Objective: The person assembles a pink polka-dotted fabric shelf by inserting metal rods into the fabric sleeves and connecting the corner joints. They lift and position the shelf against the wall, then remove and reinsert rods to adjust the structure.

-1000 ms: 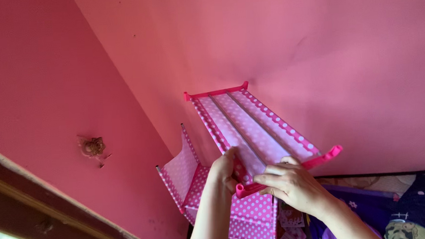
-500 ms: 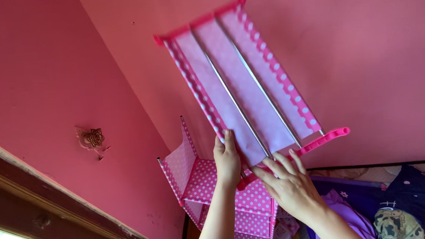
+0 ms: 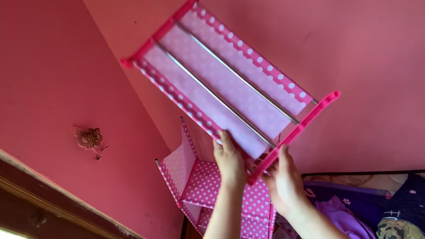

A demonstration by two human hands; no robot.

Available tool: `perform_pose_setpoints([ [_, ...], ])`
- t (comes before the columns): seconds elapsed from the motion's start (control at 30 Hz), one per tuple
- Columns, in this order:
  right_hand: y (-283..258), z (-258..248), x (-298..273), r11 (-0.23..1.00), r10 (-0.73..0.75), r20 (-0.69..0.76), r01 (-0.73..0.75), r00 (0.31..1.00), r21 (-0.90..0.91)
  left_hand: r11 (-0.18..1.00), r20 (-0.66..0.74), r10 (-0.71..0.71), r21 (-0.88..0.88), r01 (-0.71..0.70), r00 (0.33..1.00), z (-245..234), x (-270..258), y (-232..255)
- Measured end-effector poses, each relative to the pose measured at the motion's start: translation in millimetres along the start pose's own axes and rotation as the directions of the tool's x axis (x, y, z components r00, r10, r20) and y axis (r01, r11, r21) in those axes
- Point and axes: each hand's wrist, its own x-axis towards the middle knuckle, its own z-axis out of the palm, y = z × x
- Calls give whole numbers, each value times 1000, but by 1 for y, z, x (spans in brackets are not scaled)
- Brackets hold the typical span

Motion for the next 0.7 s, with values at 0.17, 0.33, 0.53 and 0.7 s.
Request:
perform_pose_setpoints([
  [0.17,-2,3,30,977,181,-30,-176,983,124,990,-25,-86,-116,83,996,1,-9,-12],
  [0.33,9,-9,41,924,218,229,-276,949,264,995,-61,-67,-71,63,996,-5,0,-8],
  [0.53,0,-4,30,831,295,384,-433,875,348,996,-45,-57,-75,53,997,-6,12,-2],
  [0.7,-8,3,30,849,243,467,-419,850,322,999,-121,-35,22,38,992,-5,20,-11],
])
